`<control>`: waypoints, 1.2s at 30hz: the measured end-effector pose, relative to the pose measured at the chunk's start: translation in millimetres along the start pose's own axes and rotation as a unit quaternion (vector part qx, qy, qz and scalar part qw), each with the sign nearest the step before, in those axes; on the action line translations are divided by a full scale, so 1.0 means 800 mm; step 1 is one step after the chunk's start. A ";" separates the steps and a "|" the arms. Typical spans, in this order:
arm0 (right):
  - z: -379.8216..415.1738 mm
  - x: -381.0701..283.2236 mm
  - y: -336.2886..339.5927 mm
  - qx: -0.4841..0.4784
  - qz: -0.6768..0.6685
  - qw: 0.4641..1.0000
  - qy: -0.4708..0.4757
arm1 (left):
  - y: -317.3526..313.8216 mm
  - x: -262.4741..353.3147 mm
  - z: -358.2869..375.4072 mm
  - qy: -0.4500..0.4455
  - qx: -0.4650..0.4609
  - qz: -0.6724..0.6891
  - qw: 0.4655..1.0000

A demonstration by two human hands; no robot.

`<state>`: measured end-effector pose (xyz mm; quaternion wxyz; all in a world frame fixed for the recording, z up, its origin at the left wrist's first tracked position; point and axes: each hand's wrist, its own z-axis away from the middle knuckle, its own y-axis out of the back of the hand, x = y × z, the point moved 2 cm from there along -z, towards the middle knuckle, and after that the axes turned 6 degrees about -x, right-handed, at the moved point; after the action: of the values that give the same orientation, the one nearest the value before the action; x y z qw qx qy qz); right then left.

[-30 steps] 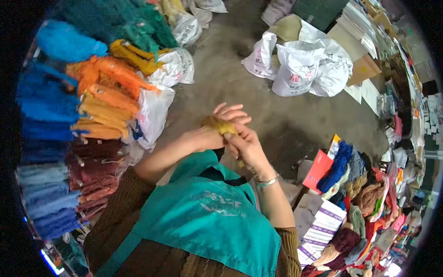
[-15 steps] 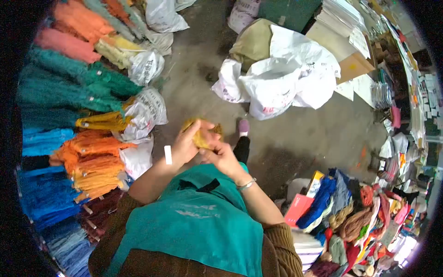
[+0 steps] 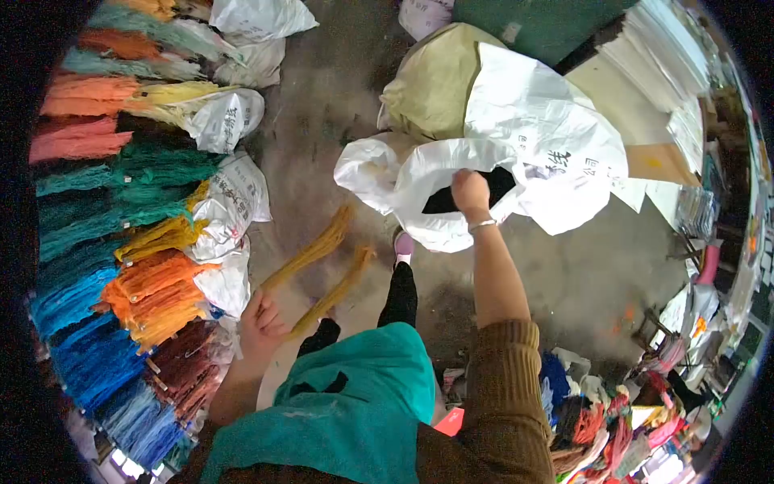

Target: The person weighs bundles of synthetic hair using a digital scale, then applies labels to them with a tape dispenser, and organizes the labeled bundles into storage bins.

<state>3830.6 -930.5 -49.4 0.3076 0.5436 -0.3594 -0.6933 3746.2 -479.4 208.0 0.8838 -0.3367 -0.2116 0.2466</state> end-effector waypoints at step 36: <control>0.095 0.054 -0.156 -0.352 -0.001 0.918 -0.181 | 0.090 -0.011 0.000 -0.035 0.114 0.057 0.991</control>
<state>3742.3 -884.2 -165.0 0.4081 0.2658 -0.1414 -0.8619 3717.9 -437.6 155.2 0.8929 -0.2363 -0.1937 0.3306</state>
